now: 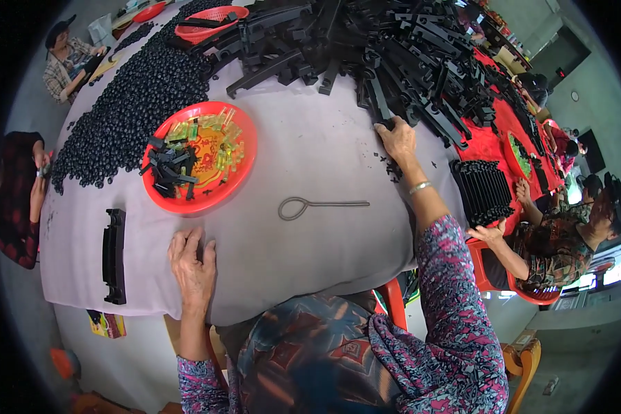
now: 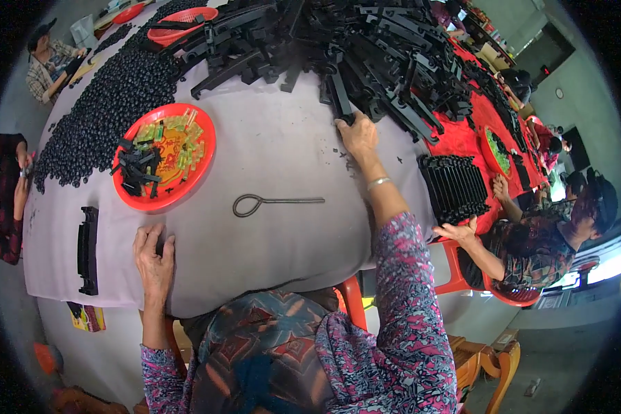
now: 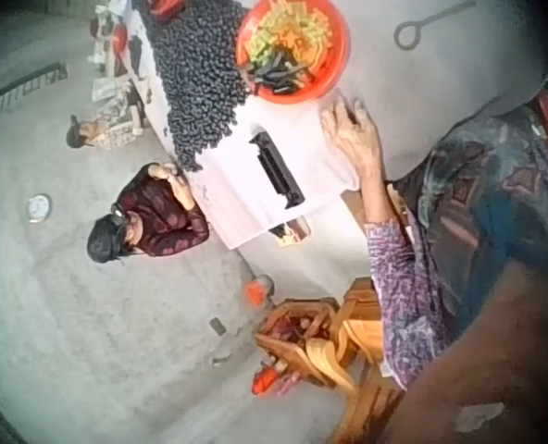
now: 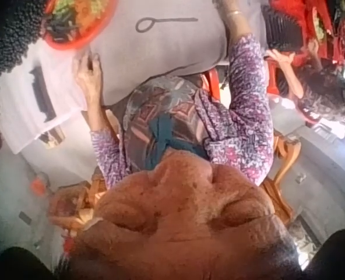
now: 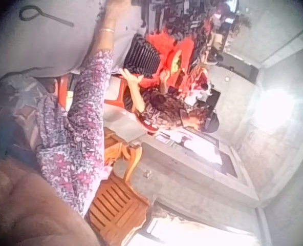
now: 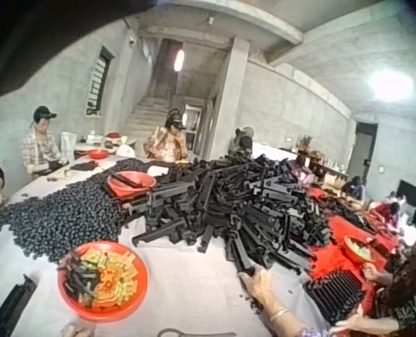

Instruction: The person assembles various plastic and rubber components into a plastic housing by hand, using a small lever tool for leverage to fit the parts together.

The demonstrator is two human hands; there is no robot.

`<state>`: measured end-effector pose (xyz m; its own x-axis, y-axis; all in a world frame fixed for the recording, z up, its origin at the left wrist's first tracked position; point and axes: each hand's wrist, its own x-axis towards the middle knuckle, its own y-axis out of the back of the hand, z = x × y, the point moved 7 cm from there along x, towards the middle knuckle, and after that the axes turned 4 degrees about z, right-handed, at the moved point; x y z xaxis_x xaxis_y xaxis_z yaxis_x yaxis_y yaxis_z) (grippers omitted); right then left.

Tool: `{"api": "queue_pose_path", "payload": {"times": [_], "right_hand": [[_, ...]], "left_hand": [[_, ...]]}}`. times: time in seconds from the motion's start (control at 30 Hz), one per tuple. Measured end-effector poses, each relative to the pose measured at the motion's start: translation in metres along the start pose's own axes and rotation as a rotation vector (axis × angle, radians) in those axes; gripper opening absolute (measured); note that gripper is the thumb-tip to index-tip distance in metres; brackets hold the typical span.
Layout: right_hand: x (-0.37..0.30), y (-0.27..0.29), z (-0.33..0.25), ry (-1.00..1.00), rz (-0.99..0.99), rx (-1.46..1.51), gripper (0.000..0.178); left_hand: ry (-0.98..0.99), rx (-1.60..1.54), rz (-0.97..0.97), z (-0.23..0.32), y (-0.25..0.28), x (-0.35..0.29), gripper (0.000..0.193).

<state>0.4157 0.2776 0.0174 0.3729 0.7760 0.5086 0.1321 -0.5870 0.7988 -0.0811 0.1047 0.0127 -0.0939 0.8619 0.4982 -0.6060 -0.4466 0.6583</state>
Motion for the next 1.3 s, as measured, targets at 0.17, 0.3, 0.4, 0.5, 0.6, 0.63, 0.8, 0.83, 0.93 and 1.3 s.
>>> {"api": "queue_pose_path", "payload": {"times": [0.17, 0.3, 0.4, 0.5, 0.6, 0.63, 0.8, 0.83, 0.93, 1.3], "right_hand": [[-0.05, 0.013, -0.044, -0.459, -0.49, 0.831, 0.025], [-0.105, 0.043, -0.106, -0.345, -0.734, 1.136, 0.016], [-0.14, 0.054, -0.132, -0.275, -0.961, 1.147, 0.015], [-0.162, 0.06, -0.146, -0.182, -1.126, 1.072, 0.018], [-0.186, 0.062, -0.163, -0.094, -1.233, 0.977, 0.02], [-0.193, 0.061, -0.168, -0.092, -1.278, 0.975, 0.021], [-0.211, 0.048, -0.168, -0.024, -1.401, 0.977, 0.023], [-0.21, 0.052, -0.171, -0.047, -1.41, 0.944, 0.024], [-0.214, 0.05, -0.169, -0.058, -1.43, 0.93, 0.024], [-0.243, 0.071, -0.172, -0.198, -0.985, 0.905, 0.028]], "left_hand": [[0.002, 0.013, 0.011, 0.002, 0.005, 0.0, 0.028], [0.027, -0.009, 0.002, -0.001, 0.006, -0.002, 0.027], [0.021, -0.019, 0.027, -0.005, 0.006, -0.005, 0.026], [0.057, -0.106, 0.059, -0.009, 0.002, -0.008, 0.036], [-0.046, -0.182, 0.187, 0.008, 0.012, -0.013, 0.053], [-0.098, -0.196, 0.216, 0.018, 0.015, -0.013, 0.062], [-0.186, -0.16, 0.173, 0.048, 0.018, -0.006, 0.073], [-0.241, -0.108, 0.09, 0.055, 0.014, -0.004, 0.073], [-0.306, -0.034, 0.001, 0.063, -0.001, -0.011, 0.069], [0.499, -0.915, -0.144, 0.051, -0.04, -0.044, 0.061]]}}
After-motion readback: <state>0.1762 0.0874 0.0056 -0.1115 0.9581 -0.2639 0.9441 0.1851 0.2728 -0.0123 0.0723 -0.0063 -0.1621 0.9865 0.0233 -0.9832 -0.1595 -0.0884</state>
